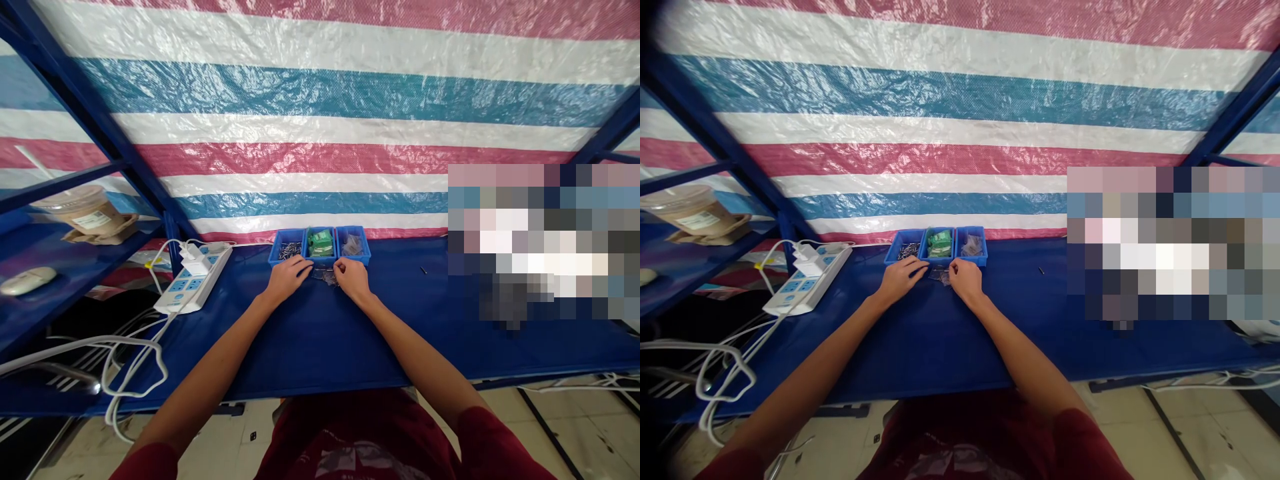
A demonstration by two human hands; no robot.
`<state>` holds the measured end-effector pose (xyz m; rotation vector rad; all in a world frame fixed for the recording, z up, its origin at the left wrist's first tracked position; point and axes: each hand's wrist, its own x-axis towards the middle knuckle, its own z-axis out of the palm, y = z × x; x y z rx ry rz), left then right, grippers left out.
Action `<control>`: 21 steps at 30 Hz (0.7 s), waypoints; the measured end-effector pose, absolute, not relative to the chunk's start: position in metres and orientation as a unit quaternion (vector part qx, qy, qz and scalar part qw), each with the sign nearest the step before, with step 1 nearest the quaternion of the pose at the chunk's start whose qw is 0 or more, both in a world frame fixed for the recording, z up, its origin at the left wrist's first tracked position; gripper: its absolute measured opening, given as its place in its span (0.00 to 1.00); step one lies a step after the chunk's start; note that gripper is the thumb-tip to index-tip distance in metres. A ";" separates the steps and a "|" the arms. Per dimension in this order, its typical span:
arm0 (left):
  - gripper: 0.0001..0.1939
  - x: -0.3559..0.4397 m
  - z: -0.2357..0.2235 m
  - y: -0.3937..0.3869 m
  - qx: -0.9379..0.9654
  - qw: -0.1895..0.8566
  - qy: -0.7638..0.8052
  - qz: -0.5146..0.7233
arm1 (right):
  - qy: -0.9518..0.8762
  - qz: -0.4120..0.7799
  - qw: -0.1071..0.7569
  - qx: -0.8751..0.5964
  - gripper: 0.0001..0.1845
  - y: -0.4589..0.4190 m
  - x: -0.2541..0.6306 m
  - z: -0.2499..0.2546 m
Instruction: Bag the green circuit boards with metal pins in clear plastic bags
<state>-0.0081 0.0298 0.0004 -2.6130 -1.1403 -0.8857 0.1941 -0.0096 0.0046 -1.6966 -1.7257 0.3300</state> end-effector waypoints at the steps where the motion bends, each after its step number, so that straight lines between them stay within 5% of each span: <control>1: 0.15 -0.006 -0.002 0.029 -0.881 0.082 -0.377 -0.273 | -0.659 0.125 0.334 -0.662 0.09 -0.010 0.195 0.006; 8: 0.13 0.000 -0.006 0.026 -0.916 0.068 -0.369 -0.141 | -0.641 0.151 0.304 -0.688 0.10 -0.009 0.195 0.007; 21: 0.10 0.007 0.008 0.021 -0.935 0.110 -0.330 -0.076 | -0.670 0.136 0.203 -0.701 0.15 -0.007 0.193 0.003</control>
